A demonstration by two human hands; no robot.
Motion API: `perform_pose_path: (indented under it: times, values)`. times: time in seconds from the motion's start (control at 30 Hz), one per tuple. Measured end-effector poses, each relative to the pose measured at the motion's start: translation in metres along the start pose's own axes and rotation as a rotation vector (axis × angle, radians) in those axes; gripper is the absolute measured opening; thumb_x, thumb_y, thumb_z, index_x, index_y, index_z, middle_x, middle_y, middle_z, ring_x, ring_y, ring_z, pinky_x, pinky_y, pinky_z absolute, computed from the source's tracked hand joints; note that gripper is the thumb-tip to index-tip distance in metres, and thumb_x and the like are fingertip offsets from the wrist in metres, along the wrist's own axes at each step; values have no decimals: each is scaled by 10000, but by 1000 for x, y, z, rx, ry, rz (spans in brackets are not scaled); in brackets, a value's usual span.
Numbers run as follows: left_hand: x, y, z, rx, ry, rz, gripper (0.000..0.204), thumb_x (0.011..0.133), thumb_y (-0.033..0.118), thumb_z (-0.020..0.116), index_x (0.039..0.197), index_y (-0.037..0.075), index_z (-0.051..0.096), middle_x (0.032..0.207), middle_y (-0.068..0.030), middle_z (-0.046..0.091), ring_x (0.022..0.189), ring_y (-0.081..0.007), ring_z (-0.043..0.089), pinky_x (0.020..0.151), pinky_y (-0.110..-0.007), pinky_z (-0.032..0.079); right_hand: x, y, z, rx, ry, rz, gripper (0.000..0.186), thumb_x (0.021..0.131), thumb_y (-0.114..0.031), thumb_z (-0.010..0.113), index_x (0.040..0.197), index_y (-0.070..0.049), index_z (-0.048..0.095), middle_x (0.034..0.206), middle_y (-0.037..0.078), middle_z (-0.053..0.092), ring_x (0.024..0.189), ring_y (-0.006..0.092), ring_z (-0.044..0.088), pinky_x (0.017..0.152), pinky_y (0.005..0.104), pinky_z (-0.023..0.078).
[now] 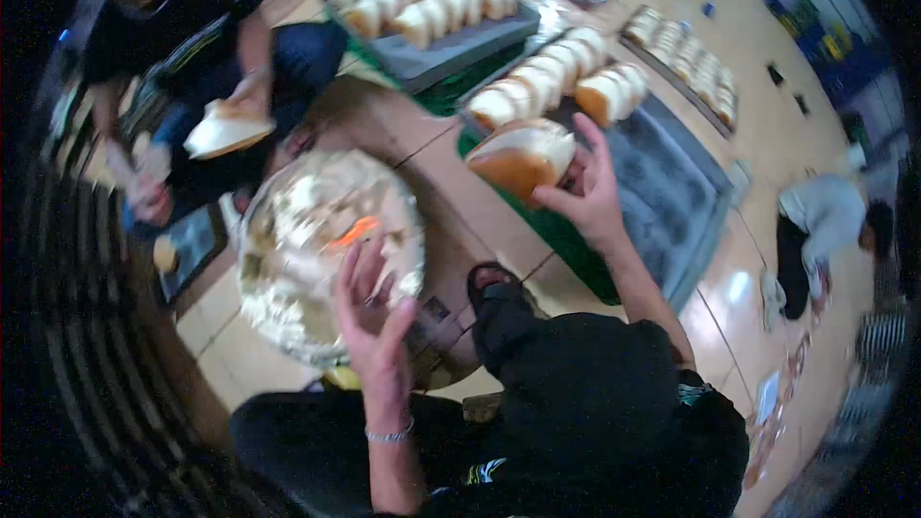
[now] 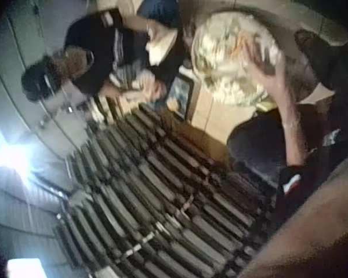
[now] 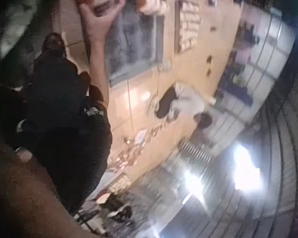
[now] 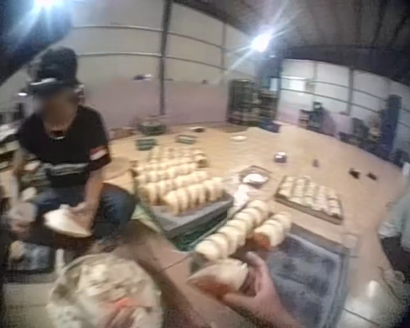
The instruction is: The person prepares bread rolls by using a spatula to spread a white cream filling onto the sliced interior of several rolls, then places them on a metal tray.
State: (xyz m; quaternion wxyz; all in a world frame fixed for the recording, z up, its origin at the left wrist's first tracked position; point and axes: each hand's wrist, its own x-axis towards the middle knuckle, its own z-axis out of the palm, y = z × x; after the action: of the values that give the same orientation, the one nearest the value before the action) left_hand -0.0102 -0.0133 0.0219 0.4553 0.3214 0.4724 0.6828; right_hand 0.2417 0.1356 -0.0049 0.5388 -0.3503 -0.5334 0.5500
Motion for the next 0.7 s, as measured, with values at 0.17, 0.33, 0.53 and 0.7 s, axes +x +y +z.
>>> perform_pose_path:
  times: [0.17, 0.33, 0.53, 0.7]
  values:
    - [-4, -15, -7, 196, 90, -78, 498, 877, -17, 649, 1346, 3, 482, 1264, -154, 587, 1169, -214, 556, 996, -336, 452, 17, 45, -176, -520, 436, -90, 892, 726, -4, 817, 1414, -43, 251, 1270, 188, 569, 1104, 249, 607, 933, 359, 507]
    - [-3, -18, -6, 245, 164, -153, 431, 891, -27, 633, 1303, -14, 508, 1184, -149, 628, 1098, -209, 596, 994, -335, 460, 58, 103, -214, -636, 500, -19, 917, 718, -60, 834, 1409, -6, 234, 1257, 203, 574, 1107, 253, 604, 926, 353, 503]
    - [-6, 3, -20, 288, 200, -98, 375, 905, -35, 622, 1266, -13, 523, 1129, -131, 653, 1057, -184, 615, 957, -313, 481, 84, 134, -172, -874, 691, -99, 772, 719, -120, 852, 1290, 7, 348, 1221, 187, 510, 1094, 277, 551, 960, 384, 457]
    - [-24, 80, -50, 443, 402, 384, 354, 867, -77, 572, 1214, -14, 543, 1058, -129, 649, 920, -194, 643, 857, -330, 530, 90, 151, -220, -703, 666, -221, 792, 769, -10, 820, 1327, 16, 260, 1181, 154, 463, 1064, 222, 522, 937, 334, 473]
